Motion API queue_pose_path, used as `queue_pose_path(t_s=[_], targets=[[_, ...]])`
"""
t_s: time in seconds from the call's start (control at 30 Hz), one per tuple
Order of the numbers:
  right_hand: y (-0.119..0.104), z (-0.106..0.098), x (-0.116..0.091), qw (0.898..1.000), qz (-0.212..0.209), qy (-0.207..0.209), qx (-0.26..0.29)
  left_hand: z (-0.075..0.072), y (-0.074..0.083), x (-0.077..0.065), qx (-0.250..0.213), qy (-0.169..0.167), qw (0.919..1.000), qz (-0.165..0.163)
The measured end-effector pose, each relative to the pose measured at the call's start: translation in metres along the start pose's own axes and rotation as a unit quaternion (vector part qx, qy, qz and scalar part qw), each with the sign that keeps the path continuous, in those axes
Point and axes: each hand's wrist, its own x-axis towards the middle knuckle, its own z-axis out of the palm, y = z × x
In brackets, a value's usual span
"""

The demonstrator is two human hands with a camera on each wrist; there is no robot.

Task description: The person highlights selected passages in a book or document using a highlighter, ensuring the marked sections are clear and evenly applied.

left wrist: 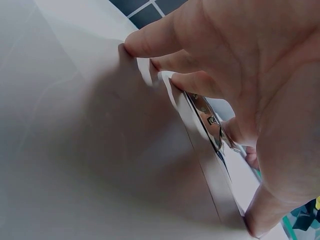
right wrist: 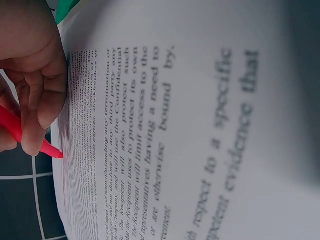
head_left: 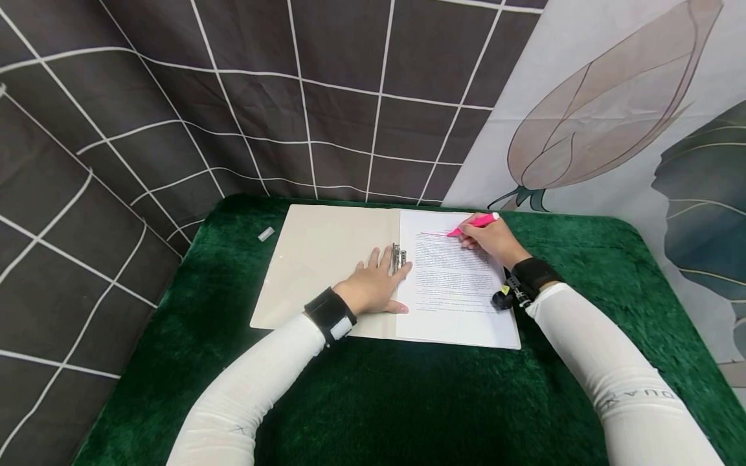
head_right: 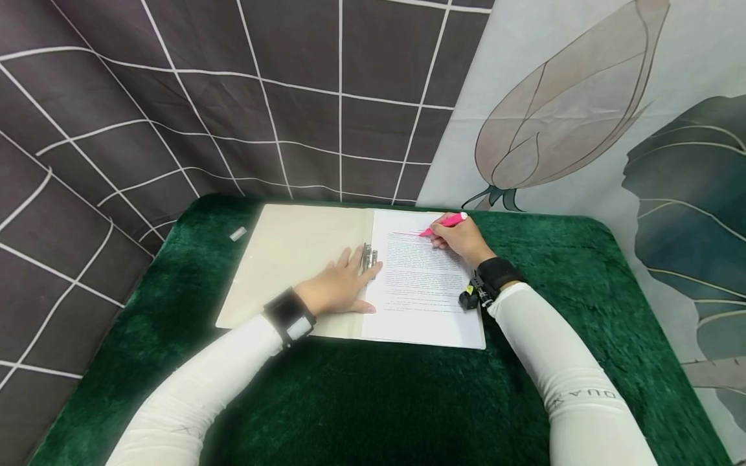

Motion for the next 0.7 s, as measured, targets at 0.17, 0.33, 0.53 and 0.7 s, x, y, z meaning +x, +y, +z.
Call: queue_pose_path(t_s=[0.17,0.33,0.53,0.7], targets=[[0.003,-0.0012,0.0011,1.0,-0.006,-0.003,0.006,-0.0013,0.0007,-0.0006,-0.002,0.001,1.0,0.001],[0.006,-0.0025,0.0019,1.0,-0.01,-0.005,0.009,-0.0003,0.0007,0.0001,0.001,0.001,1.0,0.001],[0.0071,-0.0049,0.0013,1.0,-0.013,-0.006,0.013,0.0005,0.0003,0.0011,-0.001,0.001,1.0,0.002],[0.0085,-0.0062,0.0013,0.999,-0.016,-0.011,0.028,0.0002,0.0,0.0004,-0.001,0.004,1.0,0.003]])
